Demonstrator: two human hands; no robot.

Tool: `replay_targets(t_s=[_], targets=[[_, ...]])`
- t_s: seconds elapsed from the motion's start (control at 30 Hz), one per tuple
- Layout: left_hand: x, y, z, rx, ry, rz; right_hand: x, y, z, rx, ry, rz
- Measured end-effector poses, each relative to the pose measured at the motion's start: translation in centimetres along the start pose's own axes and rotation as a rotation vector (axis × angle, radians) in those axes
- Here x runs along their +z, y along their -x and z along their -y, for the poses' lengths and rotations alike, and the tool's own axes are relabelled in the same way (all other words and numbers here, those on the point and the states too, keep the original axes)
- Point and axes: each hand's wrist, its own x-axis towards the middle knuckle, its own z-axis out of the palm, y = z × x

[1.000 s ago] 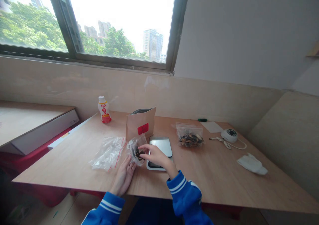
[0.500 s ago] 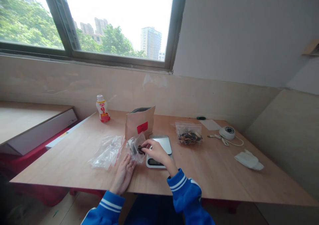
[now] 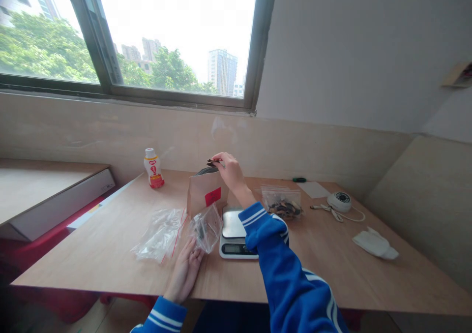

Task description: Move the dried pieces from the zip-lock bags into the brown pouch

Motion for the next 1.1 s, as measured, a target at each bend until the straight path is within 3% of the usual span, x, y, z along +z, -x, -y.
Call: replay_targets(t_s=[0.13,0.23,0.37,0.47,0.53,0.63,0.8,1.1], targets=[[-0.2,-0.3,0.1,-0.005,0.003,-0.007,0.6,0.8,-1.5,-0.033,0.016,0.197],[-0.4,-0.4,0.2,-0.007,-0.006,0.024,0.5,1.8,-1.9,-0.049,0.026,0.225],[-0.4,-0.4,0.2,-0.003,0.001,0.030,0.0,2.8,-0.9,-0.062,0.046,0.162],[-0.5,-0.2,0.2,-0.004,0.008,0.036,-0.4,4.4,0.2,-0.005,0.025,0.039],[-0.5,-0.2,0.3,-0.001,0.011,0.025,-0.8,6.2,0.8,0.057,-0.043,0.027],[-0.4,0.0,0.3,-0.002,0.017,-0.012,-0.9,9.5,1.1,0.142,-0.130,0.159],[-0.1,0.2,0.2,0.020,0.005,-0.020,-0.2,13.0,1.4,0.199,-0.175,0.510],[0.1,0.7,-0.1,0.035,0.011,0.060,1.5,14.6,2.1,0.187,-0.236,0.581]])
